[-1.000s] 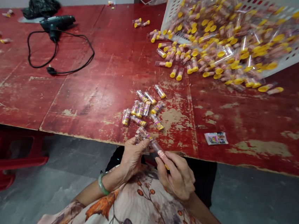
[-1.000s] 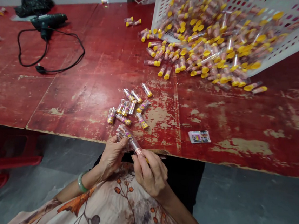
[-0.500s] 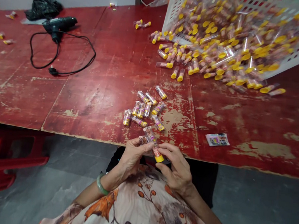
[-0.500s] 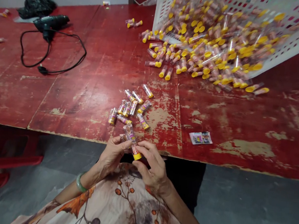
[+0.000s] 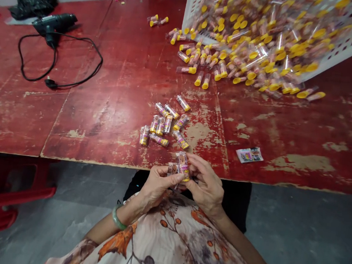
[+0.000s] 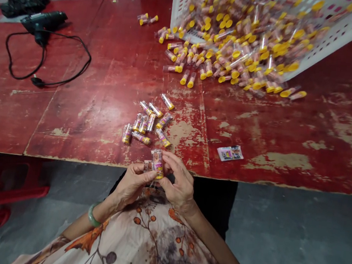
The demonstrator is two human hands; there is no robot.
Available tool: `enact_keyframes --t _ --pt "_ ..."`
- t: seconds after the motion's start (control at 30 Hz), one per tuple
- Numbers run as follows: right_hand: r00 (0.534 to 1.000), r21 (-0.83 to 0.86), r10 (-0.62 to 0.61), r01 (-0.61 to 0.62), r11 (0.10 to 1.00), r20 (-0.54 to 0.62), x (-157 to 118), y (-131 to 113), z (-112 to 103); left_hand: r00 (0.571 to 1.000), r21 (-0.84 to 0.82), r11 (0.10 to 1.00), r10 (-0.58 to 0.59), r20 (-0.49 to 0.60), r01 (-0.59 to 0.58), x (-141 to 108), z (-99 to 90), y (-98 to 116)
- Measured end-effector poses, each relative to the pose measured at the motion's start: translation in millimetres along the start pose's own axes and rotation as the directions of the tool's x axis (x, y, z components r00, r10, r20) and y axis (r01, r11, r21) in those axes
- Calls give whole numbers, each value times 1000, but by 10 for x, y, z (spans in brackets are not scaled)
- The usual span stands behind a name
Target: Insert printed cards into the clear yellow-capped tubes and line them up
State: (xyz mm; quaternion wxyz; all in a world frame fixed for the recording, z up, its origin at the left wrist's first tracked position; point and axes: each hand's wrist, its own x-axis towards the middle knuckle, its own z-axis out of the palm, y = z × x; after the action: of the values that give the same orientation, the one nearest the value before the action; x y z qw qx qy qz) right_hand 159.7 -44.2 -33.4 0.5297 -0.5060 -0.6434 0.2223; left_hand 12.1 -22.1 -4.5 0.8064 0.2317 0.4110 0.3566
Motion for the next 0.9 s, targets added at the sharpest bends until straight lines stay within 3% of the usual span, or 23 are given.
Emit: enact_keyframes --t 0.2,0.33,0.5,0.67,0.9 --pt "967 168 218 -239 956 133 10 51 21 999 49 999 -18 -27 19 47 -17 18" --pt "967 209 178 -215 954 185 37 68 -17 999 68 997 -29 -21 30 66 -21 42" --pt "936 271 230 -302 914 266 76 74 -72 999 113 993 -28 18 25 98 -70 52" --pt "920 273 281 -354 895 272 62 74 -68 994 10 995 -96 56 96 122 -82 93" --pt "945 276 225 -287 917 237 33 68 -63 986 12 989 -146 83 146 130 -91 90"
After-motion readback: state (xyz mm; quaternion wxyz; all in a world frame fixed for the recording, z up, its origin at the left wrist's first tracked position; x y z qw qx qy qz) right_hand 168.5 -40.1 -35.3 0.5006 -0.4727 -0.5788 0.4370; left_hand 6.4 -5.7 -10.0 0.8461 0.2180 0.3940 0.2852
